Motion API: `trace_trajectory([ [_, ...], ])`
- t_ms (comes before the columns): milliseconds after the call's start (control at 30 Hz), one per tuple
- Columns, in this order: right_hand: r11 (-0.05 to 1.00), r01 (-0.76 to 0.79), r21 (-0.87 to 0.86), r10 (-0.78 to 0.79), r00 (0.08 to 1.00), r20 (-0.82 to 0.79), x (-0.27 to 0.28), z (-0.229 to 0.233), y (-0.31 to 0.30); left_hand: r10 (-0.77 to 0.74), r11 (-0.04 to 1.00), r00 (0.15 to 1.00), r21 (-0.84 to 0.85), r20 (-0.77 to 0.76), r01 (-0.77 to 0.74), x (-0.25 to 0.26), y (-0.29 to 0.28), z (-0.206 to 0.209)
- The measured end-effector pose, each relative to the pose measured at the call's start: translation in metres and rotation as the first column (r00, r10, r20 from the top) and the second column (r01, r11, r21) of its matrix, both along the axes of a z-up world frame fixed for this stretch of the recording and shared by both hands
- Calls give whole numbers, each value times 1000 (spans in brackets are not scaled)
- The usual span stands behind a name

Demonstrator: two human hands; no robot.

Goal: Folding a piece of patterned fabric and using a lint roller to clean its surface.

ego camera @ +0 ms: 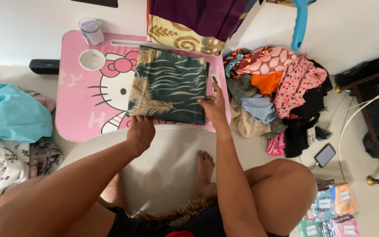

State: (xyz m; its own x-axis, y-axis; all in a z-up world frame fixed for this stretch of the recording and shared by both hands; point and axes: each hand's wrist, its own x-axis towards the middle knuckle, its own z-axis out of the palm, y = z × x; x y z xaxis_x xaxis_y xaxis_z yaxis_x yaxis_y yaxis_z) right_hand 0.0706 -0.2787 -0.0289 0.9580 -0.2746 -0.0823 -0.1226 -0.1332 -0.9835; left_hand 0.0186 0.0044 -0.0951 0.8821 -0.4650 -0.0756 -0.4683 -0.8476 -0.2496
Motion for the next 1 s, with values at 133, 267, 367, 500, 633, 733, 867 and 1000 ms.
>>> trace_trajectory([
  [133, 999, -44, 4, 44, 998, -47, 0, -61, -23, -72, 997, 997, -35, -14, 72, 6, 5, -8],
  [267, 999, -26, -22, 26, 1000, 7, -5, -64, -24, -65, 997, 996, 31, -65, 67, 15, 16, -14],
  [367, 999, -23, 35, 23, 1000, 19, -7, -57, -18, -27, 995, 996, 92, -85, 34, 14, 16, -3],
  [500, 997, -46, 58, 46, 999, 11, 3, -34, 2, -1, 998, 999, 61, -42, 3, 15, 31, -17],
  [633, 999, -25, 23, 26, 1000, -13, 31, -15, 17, 4, 996, 995, 93, -98, 5, 24, 47, -26],
  [733, 999, -35, -36, 35, 999, 6, 54, -14, 22, 13, 995, 987, 102, -158, 3, 30, 56, -22],
  [867, 972, -77, -221, 86, 996, 31, 98, -30, 16, 3, 997, 966, 70, -257, 15, 24, 52, 26],
  [1000, 787, -31, -616, -91, 982, -165, 113, -46, 2, -42, 997, 968, 48, -247, 56, 18, 52, 32],
])
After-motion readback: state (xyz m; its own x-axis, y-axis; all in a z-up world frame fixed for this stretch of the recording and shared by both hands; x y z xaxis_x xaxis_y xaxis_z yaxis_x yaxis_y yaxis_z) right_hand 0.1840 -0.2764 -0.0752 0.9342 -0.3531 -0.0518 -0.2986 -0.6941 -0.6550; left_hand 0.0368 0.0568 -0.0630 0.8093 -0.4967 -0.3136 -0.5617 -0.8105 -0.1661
